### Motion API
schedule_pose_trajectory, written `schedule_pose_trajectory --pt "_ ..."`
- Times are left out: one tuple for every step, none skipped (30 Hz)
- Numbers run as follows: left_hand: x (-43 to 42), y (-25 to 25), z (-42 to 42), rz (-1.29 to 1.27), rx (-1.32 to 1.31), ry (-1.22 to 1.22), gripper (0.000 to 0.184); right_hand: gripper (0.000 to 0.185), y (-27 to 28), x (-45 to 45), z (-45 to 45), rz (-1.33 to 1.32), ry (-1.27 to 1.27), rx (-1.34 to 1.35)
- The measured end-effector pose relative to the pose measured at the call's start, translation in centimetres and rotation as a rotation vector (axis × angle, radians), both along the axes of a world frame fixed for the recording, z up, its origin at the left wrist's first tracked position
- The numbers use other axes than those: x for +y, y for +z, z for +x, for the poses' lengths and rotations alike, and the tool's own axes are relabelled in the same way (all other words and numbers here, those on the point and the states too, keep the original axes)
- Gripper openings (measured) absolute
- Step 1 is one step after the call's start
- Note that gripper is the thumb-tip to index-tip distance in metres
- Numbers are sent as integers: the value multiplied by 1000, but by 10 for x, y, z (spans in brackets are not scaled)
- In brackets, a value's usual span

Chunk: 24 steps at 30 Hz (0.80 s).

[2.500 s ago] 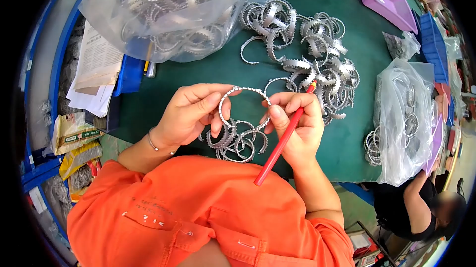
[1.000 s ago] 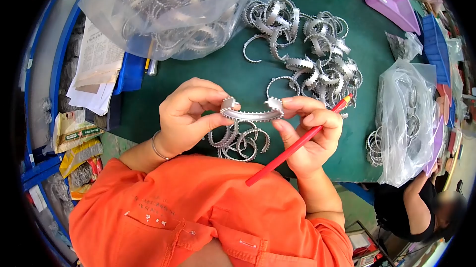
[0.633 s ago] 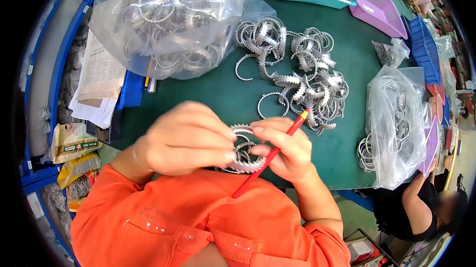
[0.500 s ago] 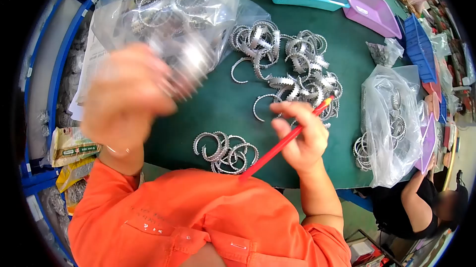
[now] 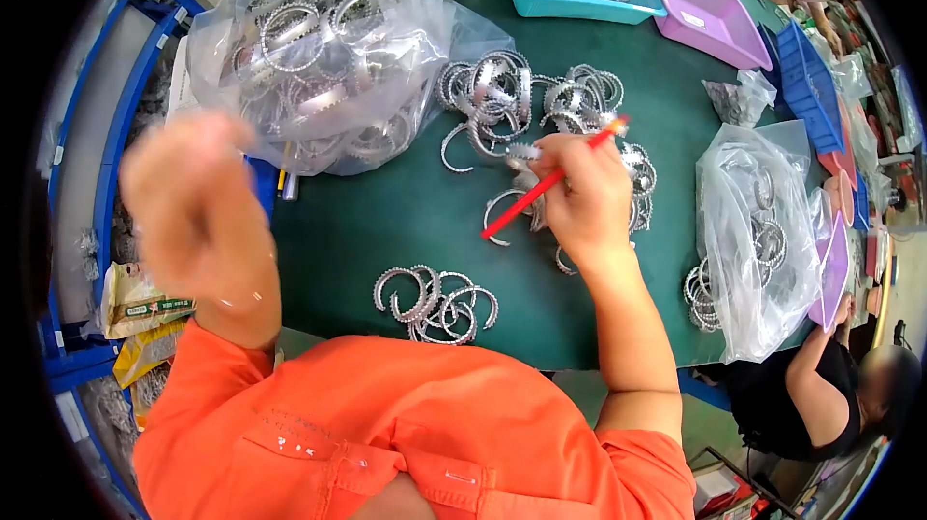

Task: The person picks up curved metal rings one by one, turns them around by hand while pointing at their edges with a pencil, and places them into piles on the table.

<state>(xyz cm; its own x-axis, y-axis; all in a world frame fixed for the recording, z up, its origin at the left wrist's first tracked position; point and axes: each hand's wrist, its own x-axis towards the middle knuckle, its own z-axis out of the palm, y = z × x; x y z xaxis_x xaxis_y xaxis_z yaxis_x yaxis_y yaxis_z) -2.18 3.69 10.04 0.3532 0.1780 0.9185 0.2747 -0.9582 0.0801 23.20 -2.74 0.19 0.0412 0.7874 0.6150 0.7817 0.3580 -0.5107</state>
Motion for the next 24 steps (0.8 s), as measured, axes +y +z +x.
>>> schedule_pose_trajectory --pt "-10 -7 0 -55 80 -116 25 22 1 -2 -5 56 -2 273" --pt "-14 -15 8 -152 185 -236 23 20 -3 -5 -4 115 37 479" --pt "-11 -32 14 -253 183 -261 30 19 3 -8 -9 138 58 606" --pt "-10 -51 21 -355 183 -286 37 19 8 -12 -15 161 77 735" --pt "-16 -63 28 -671 122 -280 46 17 8 -14 -16 123 150 776" --pt "-22 -73 33 -984 57 -268 55 16 1 -16 -14 -16 233 873" --pt "-21 -82 34 -1095 111 -334 65 15 -4 -17 -17 -105 176 833" --pt "-22 -88 34 -1339 80 -458 64 15 -8 -18 -23 -196 122 791" --pt "-23 -91 33 -1490 95 -524 61 15 -9 -21 -31 -235 24 685" --pt "-25 -94 33 -1646 111 -588 59 16 -17 -22 -36 -225 2 668" --pt "-29 -100 34 -1595 131 -587 54 16 -18 -24 -40 -239 23 642" --pt "-31 -104 35 -1627 136 -603 50 17 -18 -26 -43 -252 45 617" --pt "-35 -104 36 -1701 51 -624 46 18 -15 -29 -45 -259 53 619" --pt "-38 -105 35 -1771 -36 -642 43 14 -19 -29 -44 -210 106 659" --pt "-38 -106 33 -1779 -33 -635 43 11 -11 -32 -45 -257 96 840" --pt "-38 -108 29 -1822 -46 -618 38 9 -3 -36 -46 -304 84 1021" --pt "-38 -110 25 -1865 -60 -603 33 7 -6 -37 -41 -294 108 1022" --pt "-37 -110 22 -1873 -57 -601 33 7 -8 -39 -40 -265 101 1017" --pt "-37 -111 20 -1895 -67 -610 31 7 -9 -42 -40 -262 115 1020" --pt "-37 -111 18 -1919 -78 -620 29 7 -11 -44 -40 -261 129 1023" --pt "-38 -111 17 -1919 -89 -610 28 7 -13 -48 -41 -270 122 1027" --pt "-39 -110 16 -1929 -89 -607 28 6 -15 -50 -43 -268 131 991" --pt "-40 -108 15 -1896 -59 -601 28 6 -17 -52 -45 -264 142 954" --pt "-40 -108 14 -1861 -29 -595 28 6 -18 -54 -46 -269 141 957"
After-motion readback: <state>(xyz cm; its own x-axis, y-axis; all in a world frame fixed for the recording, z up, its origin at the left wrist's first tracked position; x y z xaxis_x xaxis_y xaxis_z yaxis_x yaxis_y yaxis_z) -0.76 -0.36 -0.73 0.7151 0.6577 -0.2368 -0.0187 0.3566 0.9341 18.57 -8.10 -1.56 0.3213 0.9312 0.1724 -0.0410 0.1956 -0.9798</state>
